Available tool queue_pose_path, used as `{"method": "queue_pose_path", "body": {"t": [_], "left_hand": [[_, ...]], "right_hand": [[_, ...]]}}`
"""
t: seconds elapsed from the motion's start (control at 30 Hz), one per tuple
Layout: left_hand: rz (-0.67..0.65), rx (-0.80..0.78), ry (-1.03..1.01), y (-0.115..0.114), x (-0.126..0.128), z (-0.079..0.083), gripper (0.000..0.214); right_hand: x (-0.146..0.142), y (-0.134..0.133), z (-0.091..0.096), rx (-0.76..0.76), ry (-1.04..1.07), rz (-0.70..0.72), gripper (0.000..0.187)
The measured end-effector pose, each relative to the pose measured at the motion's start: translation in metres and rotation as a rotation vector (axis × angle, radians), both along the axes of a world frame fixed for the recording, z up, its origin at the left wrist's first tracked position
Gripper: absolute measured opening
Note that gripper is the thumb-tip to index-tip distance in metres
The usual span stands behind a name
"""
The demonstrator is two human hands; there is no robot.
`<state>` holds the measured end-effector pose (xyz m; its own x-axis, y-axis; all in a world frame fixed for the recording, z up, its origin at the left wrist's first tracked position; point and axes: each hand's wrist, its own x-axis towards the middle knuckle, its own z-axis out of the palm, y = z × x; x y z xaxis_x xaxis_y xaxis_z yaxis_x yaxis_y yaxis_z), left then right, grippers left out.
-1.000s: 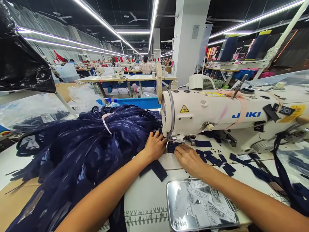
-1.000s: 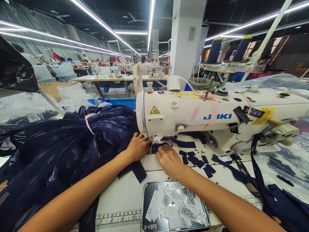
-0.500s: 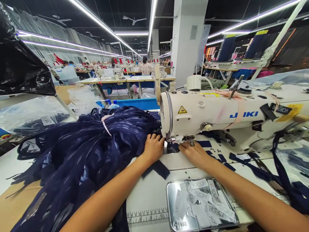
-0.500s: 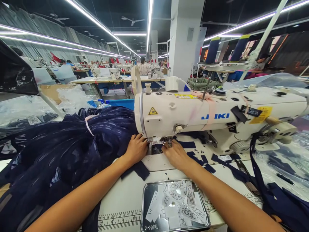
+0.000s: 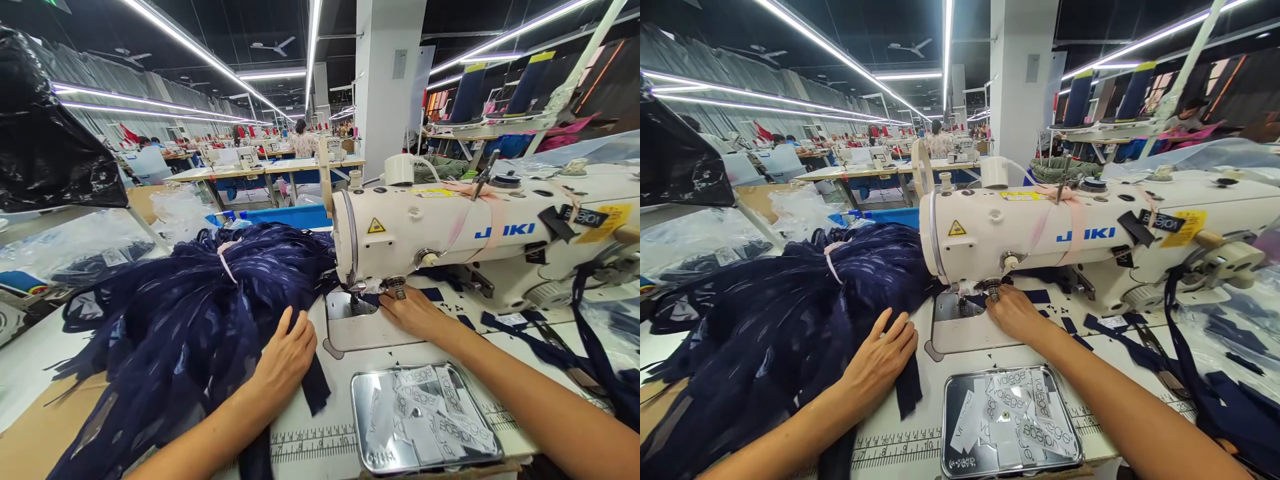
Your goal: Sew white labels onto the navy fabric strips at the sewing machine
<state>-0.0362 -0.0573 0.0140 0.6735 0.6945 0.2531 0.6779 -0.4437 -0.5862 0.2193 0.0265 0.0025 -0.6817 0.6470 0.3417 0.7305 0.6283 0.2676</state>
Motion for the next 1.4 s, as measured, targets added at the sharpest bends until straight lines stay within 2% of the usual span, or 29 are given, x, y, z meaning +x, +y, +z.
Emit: {"method": "queue_pose_path", "body": {"t": [0.13,0.33,0.43,0.53,0.67,1.03,1.1,1.2,1.3,1.4], "left_hand": [[-0.029,-0.071,-0.006,-0.011,-0.005,0.011,0.019],[-0.158,-0.201,-0.105,-0.035,-0.012,0.034,0.017],[-0.188,-0.248,-0.190,-0.050,-0.013,0.040,0.016],[-0.172,-0.324,-0.261,-0.059,-0.011,0.037,0.017],[-0.107,-0.427,-0.332,-0.060,-0.007,0.029,0.016],[-0.159,-0.615,-0.716,-0.047,0.001,0.019,0.020],[-0.146,-0.614,-0.711,-0.047,0.003,0.018,0.019],[-0.086,-0.549,-0.585,-0.047,0.005,0.017,0.014],[-0.056,-0.338,-0.446,-0.051,0.011,0.020,0.008],[-0.137,-0.178,-0.352,-0.052,0.022,0.030,0.007]], "right_hand": [[0.000,-0.001,-0.005,0.001,-0.018,-0.030,0.020],[0.001,-0.001,-0.015,0.085,0.016,0.013,0.022],[0.001,0.000,-0.020,0.113,0.028,0.030,0.024],[0.003,0.001,-0.023,0.125,0.042,0.053,0.025],[0.004,0.001,-0.027,0.130,0.064,0.080,0.026],[0.006,0.002,-0.029,0.169,0.123,0.163,0.032],[0.007,0.003,-0.029,0.179,0.120,0.170,0.033],[0.007,0.003,-0.030,0.186,0.120,0.164,0.035],[0.007,0.003,-0.030,0.192,0.123,0.148,0.035],[0.006,0.003,-0.031,0.207,0.111,0.144,0.034]]}}
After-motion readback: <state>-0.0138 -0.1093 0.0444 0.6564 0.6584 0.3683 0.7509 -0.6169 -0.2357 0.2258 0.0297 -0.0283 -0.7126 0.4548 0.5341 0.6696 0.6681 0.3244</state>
